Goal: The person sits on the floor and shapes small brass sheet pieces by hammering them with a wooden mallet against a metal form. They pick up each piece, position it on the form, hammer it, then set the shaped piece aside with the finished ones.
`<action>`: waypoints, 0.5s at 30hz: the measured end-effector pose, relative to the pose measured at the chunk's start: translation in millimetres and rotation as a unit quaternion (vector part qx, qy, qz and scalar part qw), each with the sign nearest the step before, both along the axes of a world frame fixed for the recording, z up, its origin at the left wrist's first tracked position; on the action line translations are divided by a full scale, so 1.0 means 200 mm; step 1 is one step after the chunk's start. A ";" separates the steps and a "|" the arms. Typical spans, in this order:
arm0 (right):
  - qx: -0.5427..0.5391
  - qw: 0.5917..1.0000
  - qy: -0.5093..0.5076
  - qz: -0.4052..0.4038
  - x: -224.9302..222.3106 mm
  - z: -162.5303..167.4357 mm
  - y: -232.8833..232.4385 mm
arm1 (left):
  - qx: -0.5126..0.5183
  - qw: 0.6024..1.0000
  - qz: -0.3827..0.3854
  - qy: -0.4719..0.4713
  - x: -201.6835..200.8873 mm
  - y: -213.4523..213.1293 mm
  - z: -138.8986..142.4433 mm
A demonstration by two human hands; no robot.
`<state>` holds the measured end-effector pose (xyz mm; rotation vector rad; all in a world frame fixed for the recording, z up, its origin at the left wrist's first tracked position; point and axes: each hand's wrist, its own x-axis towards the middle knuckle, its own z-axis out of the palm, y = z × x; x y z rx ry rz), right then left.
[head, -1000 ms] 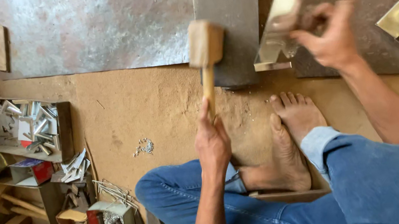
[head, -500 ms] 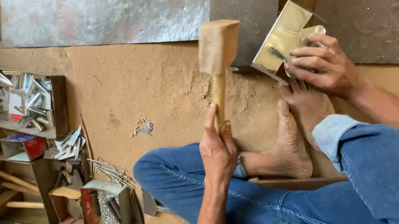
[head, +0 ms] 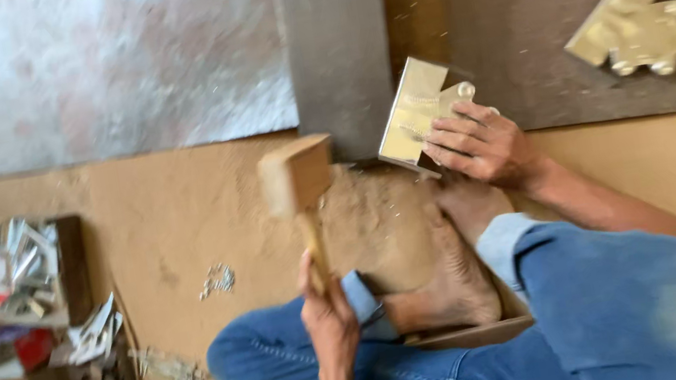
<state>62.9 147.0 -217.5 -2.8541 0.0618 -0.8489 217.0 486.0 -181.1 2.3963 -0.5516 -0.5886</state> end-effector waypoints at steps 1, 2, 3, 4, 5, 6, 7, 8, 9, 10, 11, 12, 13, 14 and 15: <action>0.001 0.999 0.006 -0.037 -0.06 0.00 0.00 | 0.005 0.999 0.039 0.025 0.00 0.06 -0.02; 0.001 0.997 0.010 -0.076 -0.13 -0.01 0.00 | 0.010 0.996 0.077 0.049 0.00 0.12 -0.04; 0.001 0.993 0.016 -0.118 -0.21 -0.01 -0.01 | -0.039 0.991 0.105 0.069 -0.01 0.17 -0.07; -0.010 0.990 0.015 -0.139 -0.29 -0.02 -0.03 | -0.087 0.984 0.125 0.096 -0.01 0.22 -0.11; -0.022 0.985 0.016 -0.171 -0.38 -0.03 -0.04 | -0.136 0.957 0.187 0.176 -0.01 0.26 -0.16; -0.033 0.978 0.018 -0.205 -0.49 -0.04 -0.06 | -0.172 0.918 0.246 0.259 -0.01 0.28 -0.23; -0.048 0.970 0.015 -0.238 -0.60 -0.05 -0.09 | -0.172 0.915 0.261 0.256 0.00 0.29 -0.29; -0.061 0.964 0.009 -0.260 -0.69 -0.06 -0.12 | -0.174 0.909 0.288 0.246 0.00 0.30 -0.36; -0.072 0.959 -0.002 -0.274 -0.77 -0.09 -0.16 | -0.163 0.915 0.294 0.225 0.01 0.31 -0.41; -0.078 0.952 0.003 -0.295 -0.83 -0.11 -0.21 | -0.152 0.920 0.302 0.198 0.03 0.31 -0.46; -0.083 0.946 0.008 -0.313 -0.89 -0.14 -0.26 | -0.142 0.923 0.314 0.169 0.06 0.31 -0.49; -0.087 0.940 0.012 -0.330 -0.95 -0.16 -0.32 | -0.138 0.926 0.306 0.173 0.08 0.31 -0.51; -0.062 0.933 0.089 -0.344 -0.99 -0.18 -0.38 | -0.133 0.929 0.297 0.176 0.11 0.31 -0.52; -0.034 0.919 0.167 -0.357 -1.03 -0.19 -0.43 | -0.127 0.932 0.288 0.178 0.14 0.31 -0.52; -0.003 0.898 0.243 -0.367 -1.07 -0.20 -0.47 | -0.145 0.932 0.255 0.211 0.16 0.31 -0.51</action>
